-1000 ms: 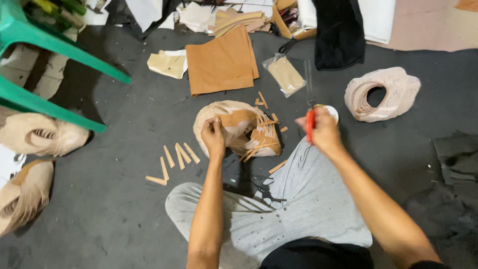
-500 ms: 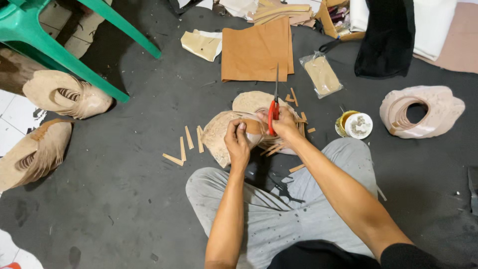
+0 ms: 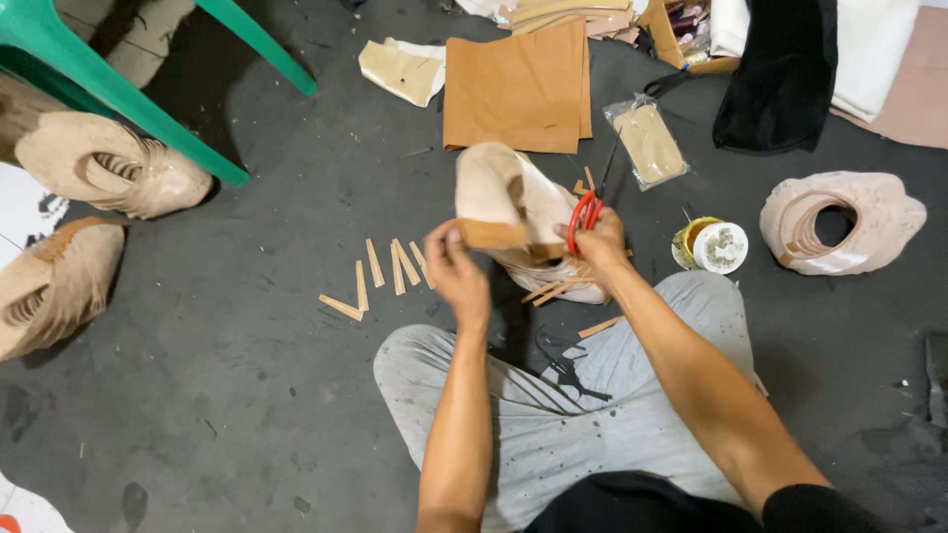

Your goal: The person sits on the workshop floor and uses red-handled scissors to cut narrow strips from brown sheet material, then trims the strip edges flush along the taped edge of a shoe upper component. They work through several upper pieces one at a time, setting trimmed pieces aside with a pile of finished uppers.

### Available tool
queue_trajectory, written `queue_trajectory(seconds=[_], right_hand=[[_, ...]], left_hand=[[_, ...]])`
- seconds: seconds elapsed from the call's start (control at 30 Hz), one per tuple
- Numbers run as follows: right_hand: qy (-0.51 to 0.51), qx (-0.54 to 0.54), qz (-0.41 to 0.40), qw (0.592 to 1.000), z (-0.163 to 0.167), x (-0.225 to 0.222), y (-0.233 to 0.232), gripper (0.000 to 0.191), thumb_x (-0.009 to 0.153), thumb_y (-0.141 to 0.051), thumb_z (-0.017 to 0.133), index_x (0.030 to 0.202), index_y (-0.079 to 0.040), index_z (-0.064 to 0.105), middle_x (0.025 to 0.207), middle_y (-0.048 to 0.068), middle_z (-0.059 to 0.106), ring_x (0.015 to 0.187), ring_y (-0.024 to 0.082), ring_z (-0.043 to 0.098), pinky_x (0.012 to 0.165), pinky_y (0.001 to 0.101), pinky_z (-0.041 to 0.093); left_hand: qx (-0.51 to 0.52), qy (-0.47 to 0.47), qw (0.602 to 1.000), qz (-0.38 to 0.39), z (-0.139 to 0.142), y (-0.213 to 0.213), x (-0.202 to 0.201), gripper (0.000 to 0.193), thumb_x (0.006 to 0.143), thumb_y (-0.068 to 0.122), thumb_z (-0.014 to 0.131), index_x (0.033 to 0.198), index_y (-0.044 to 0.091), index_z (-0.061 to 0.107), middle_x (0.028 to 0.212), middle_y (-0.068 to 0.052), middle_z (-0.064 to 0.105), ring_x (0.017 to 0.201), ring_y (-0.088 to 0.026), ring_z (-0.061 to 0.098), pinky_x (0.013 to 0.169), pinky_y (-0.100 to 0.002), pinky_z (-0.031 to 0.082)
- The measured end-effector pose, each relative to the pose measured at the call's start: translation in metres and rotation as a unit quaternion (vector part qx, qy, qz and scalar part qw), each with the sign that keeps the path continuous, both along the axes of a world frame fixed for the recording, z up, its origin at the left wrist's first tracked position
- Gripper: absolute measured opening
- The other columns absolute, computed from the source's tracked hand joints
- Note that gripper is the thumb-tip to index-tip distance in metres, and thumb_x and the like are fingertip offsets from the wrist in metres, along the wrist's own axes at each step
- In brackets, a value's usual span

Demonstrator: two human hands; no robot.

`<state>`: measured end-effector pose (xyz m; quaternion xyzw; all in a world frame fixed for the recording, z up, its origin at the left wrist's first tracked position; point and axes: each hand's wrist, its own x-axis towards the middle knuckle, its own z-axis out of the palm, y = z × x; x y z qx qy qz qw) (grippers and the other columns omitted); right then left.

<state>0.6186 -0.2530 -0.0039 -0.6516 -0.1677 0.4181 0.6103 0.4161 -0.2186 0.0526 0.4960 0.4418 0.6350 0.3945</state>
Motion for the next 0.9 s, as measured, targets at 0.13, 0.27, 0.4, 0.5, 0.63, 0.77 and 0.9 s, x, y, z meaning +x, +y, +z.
queue_trajectory(seconds=[0.13, 0.27, 0.4, 0.5, 0.63, 0.77, 0.9], right_hand=[[-0.155, -0.093, 0.011, 0.983, -0.004, 0.011, -0.011, 0.049, 0.07, -0.007, 0.095, 0.098, -0.001, 0.055, 0.074, 0.008, 0.066, 0.055, 0.018, 0.065, 0.046, 0.0331, 0.052], [-0.372, -0.053, -0.009, 0.927, -0.002, 0.017, -0.008, 0.055, 0.061, -0.012, 0.103, 0.096, 0.001, 0.062, 0.077, 0.01, 0.07, 0.067, 0.017, 0.064, 0.058, 0.0333, 0.055], [-0.116, 0.094, 0.009, 0.989, 0.035, 0.02, -0.047, 0.026, 0.089, -0.014, 0.071, 0.111, -0.009, 0.057, 0.088, -0.003, 0.069, 0.062, 0.008, 0.063, 0.048, 0.0273, 0.051], [-0.21, 0.085, 0.139, 0.964, 0.086, 0.02, -0.114, 0.025, 0.095, -0.016, 0.077, 0.103, -0.006, 0.055, 0.076, 0.002, 0.056, 0.06, 0.009, 0.054, 0.052, 0.0259, 0.043], [-0.402, -0.006, 0.277, 0.873, 0.164, 0.023, -0.183, 0.037, 0.087, -0.031, 0.081, 0.092, -0.005, 0.056, 0.07, 0.009, 0.059, 0.062, 0.024, 0.057, 0.056, 0.036, 0.046], [-0.547, -0.093, 0.311, 0.771, 0.218, 0.019, -0.215, 0.06, 0.07, -0.049, 0.087, 0.104, -0.006, 0.062, 0.072, 0.012, 0.066, 0.068, 0.036, 0.065, 0.058, 0.0456, 0.048], [-0.653, -0.016, 0.236, 0.719, 0.242, 0.018, -0.225, 0.072, 0.059, -0.061, 0.084, 0.101, -0.005, 0.067, 0.087, 0.01, 0.069, 0.08, 0.033, 0.07, 0.06, 0.0439, 0.051]], left_hand=[[-0.07, -0.315, 0.945, -0.06, 0.032, -0.002, -0.044, 0.026, 0.106, 0.02, 0.056, 0.119, -0.002, 0.059, 0.109, -0.007, 0.068, 0.102, -0.017, 0.063, 0.091, -0.034, 0.054], [-0.192, -0.354, 0.895, -0.191, 0.079, -0.033, -0.074, 0.042, 0.097, 0.022, 0.065, 0.132, -0.002, 0.06, 0.122, -0.01, 0.071, 0.114, -0.022, 0.066, 0.102, -0.04, 0.052], [-0.174, -0.333, 0.9, -0.22, 0.105, -0.075, -0.063, 0.045, 0.096, 0.016, 0.072, 0.133, -0.007, 0.059, 0.126, -0.01, 0.07, 0.119, -0.02, 0.065, 0.108, -0.037, 0.051], [-0.175, -0.341, 0.891, -0.244, 0.112, -0.098, -0.049, 0.039, 0.098, 0.012, 0.071, 0.131, -0.006, 0.061, 0.125, -0.009, 0.07, 0.116, -0.018, 0.065, 0.106, -0.034, 0.051], [-0.179, -0.362, 0.881, -0.246, 0.121, -0.118, -0.026, 0.032, 0.098, 0.006, 0.068, 0.127, -0.004, 0.061, 0.121, -0.009, 0.07, 0.111, -0.016, 0.066, 0.103, -0.031, 0.053], [-0.136, -0.368, 0.876, -0.281, 0.134, -0.141, -0.01, 0.033, 0.106, 0.001, 0.069, 0.137, -0.005, 0.059, 0.119, -0.005, 0.066, 0.104, -0.01, 0.061, 0.095, -0.027, 0.05], [-0.161, -0.334, 0.89, -0.266, 0.147, -0.158, -0.001, 0.035, 0.097, 0.002, 0.068, 0.13, -0.004, 0.059, 0.12, -0.008, 0.07, 0.107, -0.012, 0.066, 0.096, -0.027, 0.052]])
